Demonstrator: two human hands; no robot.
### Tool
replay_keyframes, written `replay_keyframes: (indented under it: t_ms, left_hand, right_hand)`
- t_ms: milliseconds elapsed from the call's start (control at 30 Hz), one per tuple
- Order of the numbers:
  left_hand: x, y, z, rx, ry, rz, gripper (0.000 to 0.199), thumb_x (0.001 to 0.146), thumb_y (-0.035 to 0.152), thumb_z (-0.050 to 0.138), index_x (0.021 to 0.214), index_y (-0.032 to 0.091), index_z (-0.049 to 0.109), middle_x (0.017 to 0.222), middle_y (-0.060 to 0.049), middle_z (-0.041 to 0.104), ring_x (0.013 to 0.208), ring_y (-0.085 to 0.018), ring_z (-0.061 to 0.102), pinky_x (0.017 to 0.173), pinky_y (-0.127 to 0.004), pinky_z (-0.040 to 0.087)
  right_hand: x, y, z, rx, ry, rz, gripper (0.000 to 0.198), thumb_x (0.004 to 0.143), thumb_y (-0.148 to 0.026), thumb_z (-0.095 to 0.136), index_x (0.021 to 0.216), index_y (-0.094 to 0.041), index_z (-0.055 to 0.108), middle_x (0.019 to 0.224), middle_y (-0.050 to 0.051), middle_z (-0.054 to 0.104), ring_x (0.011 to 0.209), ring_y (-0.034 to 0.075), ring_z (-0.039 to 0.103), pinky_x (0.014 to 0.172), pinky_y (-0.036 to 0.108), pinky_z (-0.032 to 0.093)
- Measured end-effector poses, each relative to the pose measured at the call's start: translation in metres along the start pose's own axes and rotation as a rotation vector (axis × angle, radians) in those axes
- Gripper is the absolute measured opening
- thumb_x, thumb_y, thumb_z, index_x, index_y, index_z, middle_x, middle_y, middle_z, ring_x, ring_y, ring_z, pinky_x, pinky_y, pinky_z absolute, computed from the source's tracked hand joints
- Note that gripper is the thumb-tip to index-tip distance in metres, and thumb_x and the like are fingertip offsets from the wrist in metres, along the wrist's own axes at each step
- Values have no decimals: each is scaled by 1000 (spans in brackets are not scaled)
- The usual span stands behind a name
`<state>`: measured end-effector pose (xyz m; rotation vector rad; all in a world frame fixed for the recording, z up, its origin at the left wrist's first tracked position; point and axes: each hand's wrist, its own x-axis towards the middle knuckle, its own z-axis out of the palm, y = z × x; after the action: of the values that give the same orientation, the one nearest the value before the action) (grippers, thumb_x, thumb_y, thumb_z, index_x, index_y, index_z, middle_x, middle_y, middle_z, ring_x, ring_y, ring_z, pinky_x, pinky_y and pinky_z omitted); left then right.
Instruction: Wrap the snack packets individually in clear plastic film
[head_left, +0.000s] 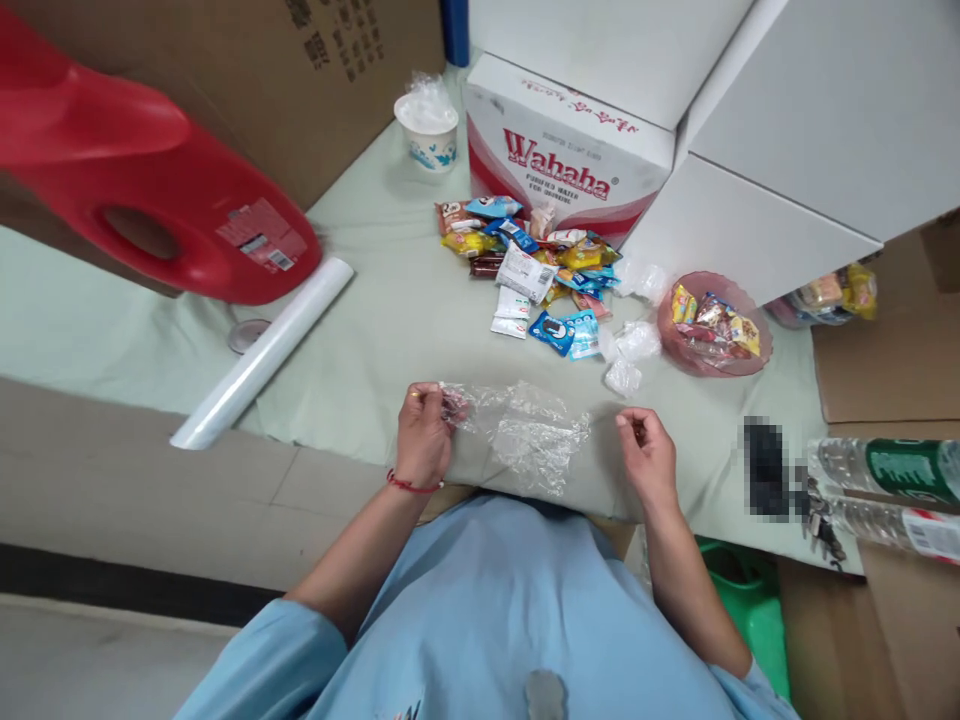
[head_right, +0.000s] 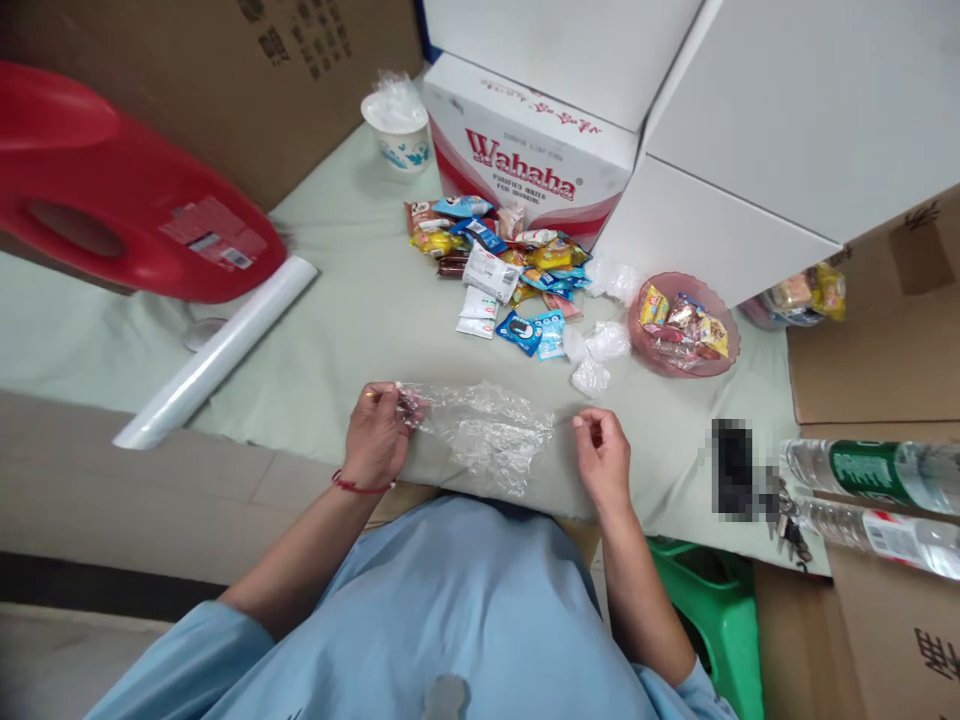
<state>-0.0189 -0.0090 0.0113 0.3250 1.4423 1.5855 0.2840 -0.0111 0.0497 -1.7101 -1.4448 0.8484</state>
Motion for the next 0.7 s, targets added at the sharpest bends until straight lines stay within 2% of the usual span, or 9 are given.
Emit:
replay_keyframes:
  t_ms: [67, 167, 233, 300, 400, 500, 633, 700]
  left_hand:
    - [2, -1, 5, -14, 5, 17, 34, 87, 49, 71, 87, 23, 49, 69, 6, 60, 64, -12, 65, 57, -21, 48]
    - [6, 0, 13, -56, -1, 71, 30, 92, 48, 65, 87, 24, 48, 67, 6, 60, 62, -12, 63, 56, -21, 48]
    - [10, 2, 16, -83, -8, 127, 30, 94, 48, 64, 88, 24, 47, 65, 6, 58, 57, -11, 60, 54, -21, 46]
    - [14, 4, 16, -99, -5, 176, 33, 94, 52, 64, 88, 24, 46, 63, 7, 55, 50, -9, 52, 48, -20, 41]
    - [20, 7, 8, -104, 18, 209, 41, 92, 59, 67, 87, 25, 45, 63, 9, 49, 45, -7, 41, 41, -19, 33]
    - [22, 11, -2, -73, 6, 211, 45, 89, 63, 68, 87, 25, 46, 63, 9, 45, 46, -7, 39, 39, -19, 32]
    - [23, 22, -8, 65, -155, 217, 39, 94, 60, 64, 87, 24, 51, 65, 6, 49, 48, -8, 43, 42, -20, 35]
    - [27, 26, -8, 129, -224, 213, 38, 95, 59, 63, 86, 23, 54, 65, 5, 51, 48, -8, 43, 43, -20, 35]
  right_hand:
    - [-14, -19, 12, -104, -116, -195, 27, 98, -49, 61, 99, -22, 65, 86, 3, 63, 76, 18, 57, 73, 32, 49]
    - [-35, -38, 47, -312, -345, -450, 32, 93, -48, 68, 111, -22, 67, 101, 9, 66, 94, 26, 59, 83, 39, 51]
    - [-43, -41, 71, -434, -419, -510, 27, 96, -44, 65, 111, -22, 68, 106, 12, 67, 99, 29, 57, 85, 43, 51]
    - [-44, -40, 86, -434, -443, -508, 19, 102, -36, 55, 99, -23, 70, 98, 10, 67, 94, 28, 56, 86, 43, 50]
    - [-31, -44, 87, -168, -463, -415, 20, 102, -34, 55, 92, -24, 70, 91, 7, 66, 87, 23, 57, 85, 40, 49]
    - [-13, -57, 73, 176, -516, -190, 19, 96, -42, 67, 89, -24, 71, 95, 4, 65, 89, 19, 60, 80, 34, 50]
    - [1, -71, 52, 482, -547, 139, 29, 86, -51, 78, 84, -23, 70, 102, 3, 69, 93, 19, 65, 82, 33, 55]
    - [5, -72, 42, 574, -529, 289, 35, 81, -55, 81, 86, -23, 66, 93, 2, 69, 76, 16, 65, 67, 30, 56]
